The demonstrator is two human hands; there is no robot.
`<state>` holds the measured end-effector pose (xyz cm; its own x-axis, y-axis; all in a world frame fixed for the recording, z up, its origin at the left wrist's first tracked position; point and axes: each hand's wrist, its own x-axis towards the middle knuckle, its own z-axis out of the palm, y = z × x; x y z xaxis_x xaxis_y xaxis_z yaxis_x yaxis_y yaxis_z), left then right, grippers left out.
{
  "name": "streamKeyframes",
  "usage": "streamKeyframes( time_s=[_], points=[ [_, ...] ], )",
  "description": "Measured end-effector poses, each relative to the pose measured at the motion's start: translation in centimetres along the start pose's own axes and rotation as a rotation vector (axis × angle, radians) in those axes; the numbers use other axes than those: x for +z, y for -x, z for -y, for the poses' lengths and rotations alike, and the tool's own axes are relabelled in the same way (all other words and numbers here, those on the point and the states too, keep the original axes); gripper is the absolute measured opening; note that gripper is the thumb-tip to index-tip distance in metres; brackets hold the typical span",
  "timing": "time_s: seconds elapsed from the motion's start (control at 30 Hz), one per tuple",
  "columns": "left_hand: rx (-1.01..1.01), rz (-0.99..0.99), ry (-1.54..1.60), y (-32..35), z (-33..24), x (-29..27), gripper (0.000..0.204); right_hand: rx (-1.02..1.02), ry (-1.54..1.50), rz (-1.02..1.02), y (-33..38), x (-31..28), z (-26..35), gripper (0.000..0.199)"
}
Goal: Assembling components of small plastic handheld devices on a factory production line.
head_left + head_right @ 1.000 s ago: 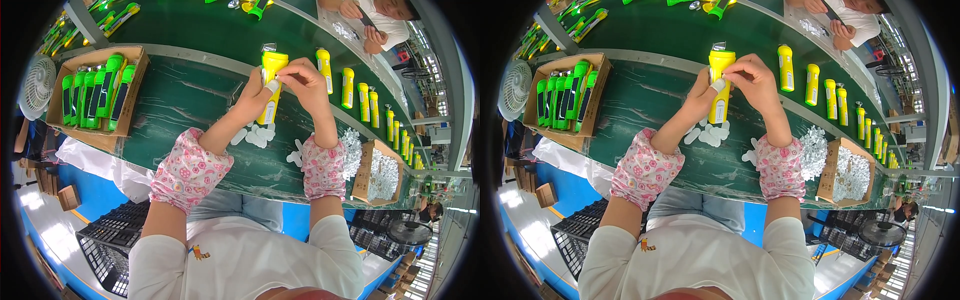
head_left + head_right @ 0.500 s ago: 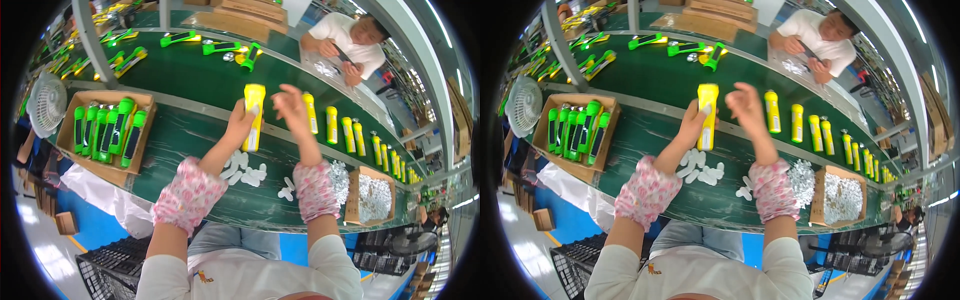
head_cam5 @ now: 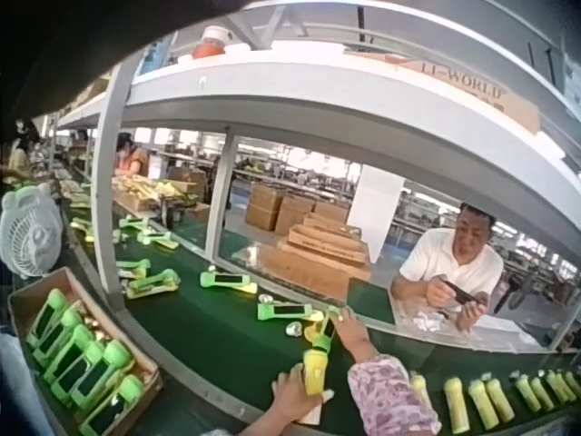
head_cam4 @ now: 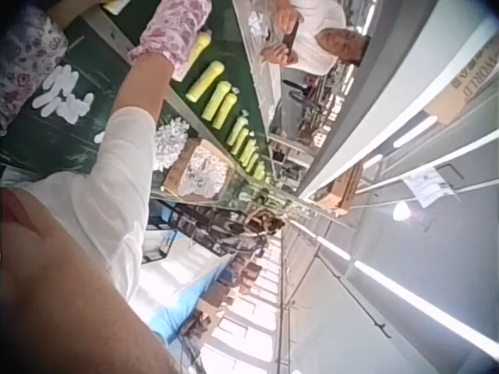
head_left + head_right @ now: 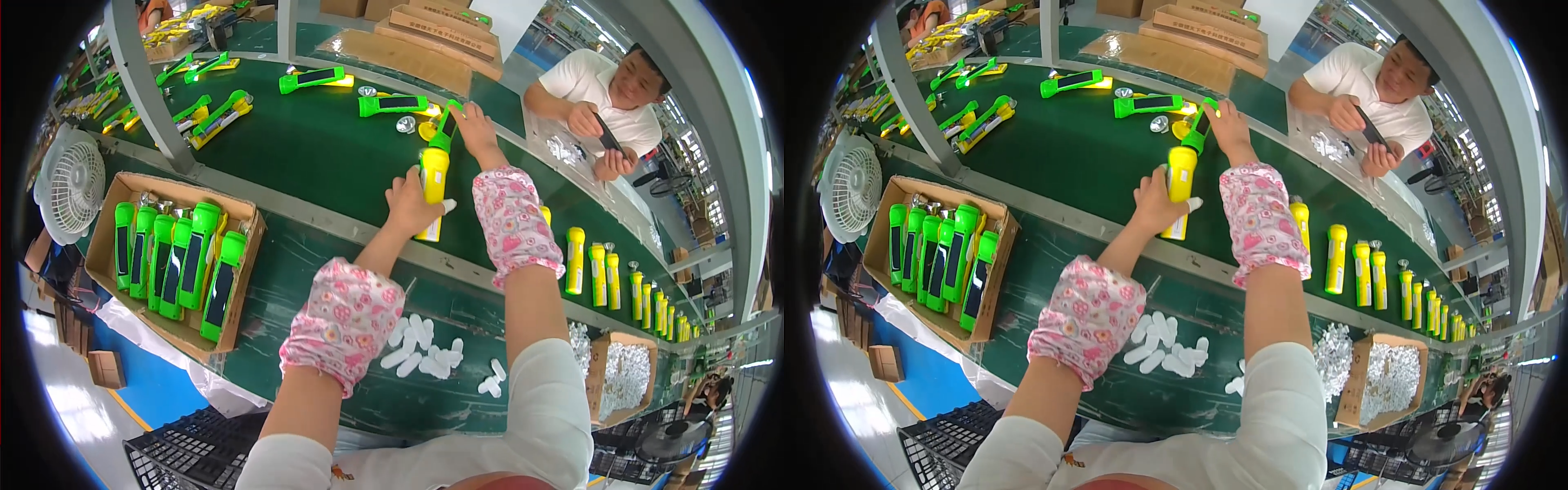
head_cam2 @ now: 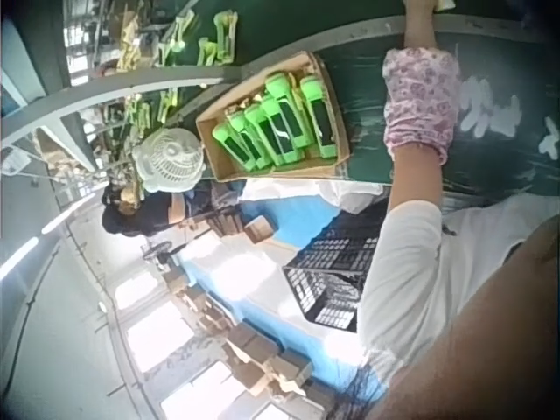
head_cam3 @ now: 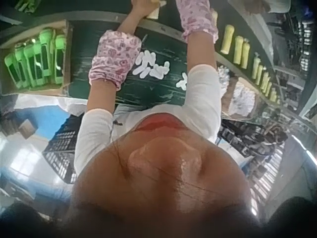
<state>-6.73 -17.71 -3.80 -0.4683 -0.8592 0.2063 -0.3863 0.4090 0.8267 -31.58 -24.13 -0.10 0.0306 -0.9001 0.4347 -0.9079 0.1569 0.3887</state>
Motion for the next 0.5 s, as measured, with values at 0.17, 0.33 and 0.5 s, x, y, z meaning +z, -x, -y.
streamKeyframes(
  time_s=[0.17, 0.33, 0.5],
  points=[
    [0.088, -0.189, -0.184, 0.0, 0.8, 0.6, 0.077, -0.227, -0.075, -0.133, -2.4, 2.0, 0.2, 0.031],
    [0.169, -0.28, -0.083, -0.6, 1.8, 1.1, 0.062, -0.28, -0.024, -0.05, -3.5, 1.2, -0.2, 0.046],
    [0.287, -0.465, 0.171, -1.1, 1.3, 0.6, 0.03, -0.111, -0.193, 0.031, -0.4, -4.0, -3.1, 0.052]
  ],
)
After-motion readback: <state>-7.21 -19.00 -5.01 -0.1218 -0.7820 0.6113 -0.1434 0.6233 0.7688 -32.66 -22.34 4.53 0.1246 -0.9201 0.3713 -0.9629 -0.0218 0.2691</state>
